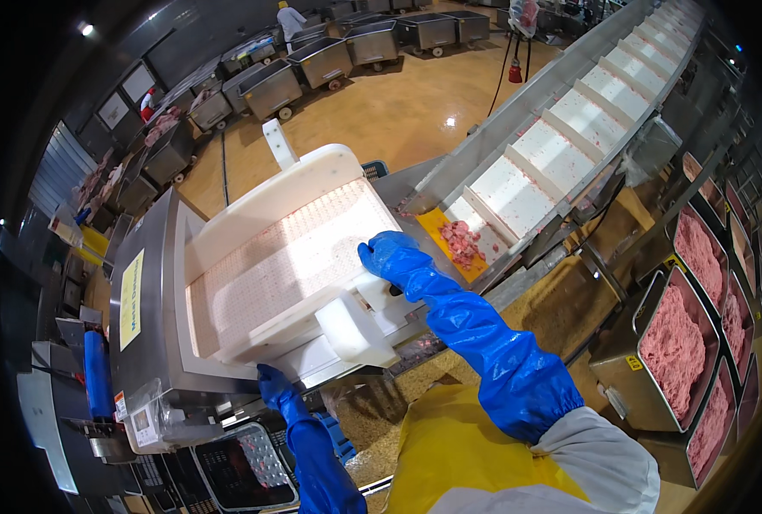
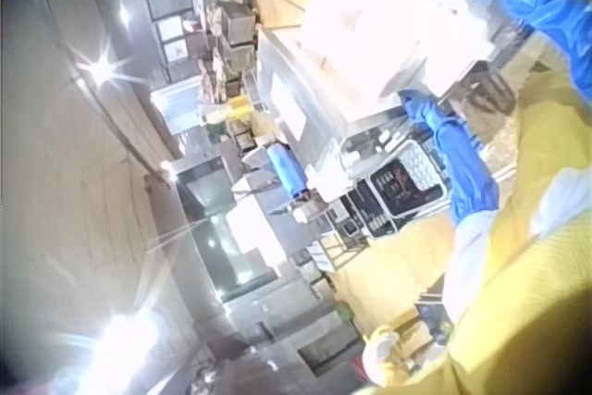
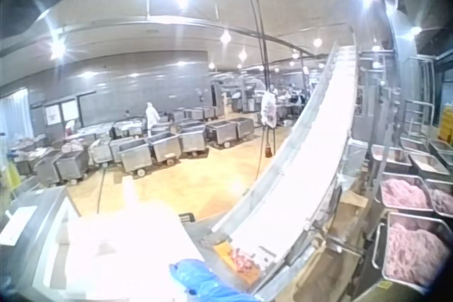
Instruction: The person operates a meat processing machine, repeatedly placing a white perforated tray into the machine and removing it as ground meat is dispensed onto a conveyor belt. The person handles the tray with gloved hands and adjusts its position throughout the process.
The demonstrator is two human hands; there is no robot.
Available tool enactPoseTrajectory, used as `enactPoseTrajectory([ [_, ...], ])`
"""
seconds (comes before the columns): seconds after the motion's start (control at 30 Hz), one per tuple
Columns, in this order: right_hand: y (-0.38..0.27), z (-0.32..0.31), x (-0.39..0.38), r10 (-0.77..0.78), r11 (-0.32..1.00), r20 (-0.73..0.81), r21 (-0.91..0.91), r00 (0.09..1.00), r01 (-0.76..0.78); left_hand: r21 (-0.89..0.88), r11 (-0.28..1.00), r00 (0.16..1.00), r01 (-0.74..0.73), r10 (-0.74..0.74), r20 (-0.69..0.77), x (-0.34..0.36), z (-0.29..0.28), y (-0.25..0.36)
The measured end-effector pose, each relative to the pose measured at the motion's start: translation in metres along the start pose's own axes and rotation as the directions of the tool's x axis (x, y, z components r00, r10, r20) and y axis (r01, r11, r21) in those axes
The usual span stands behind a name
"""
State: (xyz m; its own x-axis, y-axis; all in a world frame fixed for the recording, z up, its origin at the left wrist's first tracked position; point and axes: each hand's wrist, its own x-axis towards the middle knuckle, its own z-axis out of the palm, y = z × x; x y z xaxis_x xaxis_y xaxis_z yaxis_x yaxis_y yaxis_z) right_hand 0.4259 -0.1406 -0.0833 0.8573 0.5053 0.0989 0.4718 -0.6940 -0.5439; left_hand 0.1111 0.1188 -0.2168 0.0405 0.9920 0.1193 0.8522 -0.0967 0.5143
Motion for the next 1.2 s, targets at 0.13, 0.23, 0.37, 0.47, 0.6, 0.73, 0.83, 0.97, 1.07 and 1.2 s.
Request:
enactPoseTrajectory([
  [0.13,-0.014,-0.008,-0.002,0.059,0.993,0.165,0.090,0.984,-0.074,-0.001,1.000,0.999,0.031,-0.031,0.009,0.004,-0.005,-0.013],
  [0.23,-0.007,-0.016,-0.004,0.072,0.996,0.131,0.052,0.989,-0.079,0.011,1.000,0.999,0.022,-0.022,0.030,-0.002,-0.001,0.006],
  [0.37,-0.006,-0.019,-0.004,0.081,0.996,0.138,0.028,0.987,-0.086,-0.027,1.000,0.999,0.012,-0.011,0.043,-0.005,-0.002,0.010],
  [0.47,-0.011,-0.012,-0.003,0.044,0.999,0.122,0.014,0.992,-0.046,-0.009,1.000,1.000,0.020,-0.020,0.005,-0.002,-0.008,0.001],
  [0.6,-0.013,-0.014,-0.004,0.063,0.997,0.142,0.025,0.988,-0.067,0.004,1.000,1.000,0.014,-0.014,-0.012,-0.001,-0.005,0.000],
  [0.73,-0.012,-0.017,-0.004,0.058,0.998,0.142,0.016,0.988,-0.060,0.013,1.000,1.000,0.013,-0.013,0.011,-0.004,-0.007,0.005],
  [0.83,-0.018,-0.025,-0.007,0.096,0.994,0.177,0.041,0.980,-0.105,-0.005,1.000,1.000,0.007,-0.007,0.014,-0.003,-0.006,0.004],
  [0.97,-0.013,-0.022,-0.007,0.079,0.996,0.142,0.034,0.987,-0.085,-0.008,1.000,1.000,-0.009,0.009,0.004,-0.005,-0.005,0.007],
  [1.07,-0.020,-0.022,-0.007,0.074,0.994,0.168,0.066,0.983,-0.086,-0.027,0.999,1.000,0.022,-0.022,0.017,0.008,0.002,-0.013],
  [1.2,-0.010,-0.018,-0.004,0.060,0.997,0.146,0.040,0.987,-0.067,-0.007,1.000,1.000,0.007,-0.006,0.015,0.001,0.001,-0.003],
])
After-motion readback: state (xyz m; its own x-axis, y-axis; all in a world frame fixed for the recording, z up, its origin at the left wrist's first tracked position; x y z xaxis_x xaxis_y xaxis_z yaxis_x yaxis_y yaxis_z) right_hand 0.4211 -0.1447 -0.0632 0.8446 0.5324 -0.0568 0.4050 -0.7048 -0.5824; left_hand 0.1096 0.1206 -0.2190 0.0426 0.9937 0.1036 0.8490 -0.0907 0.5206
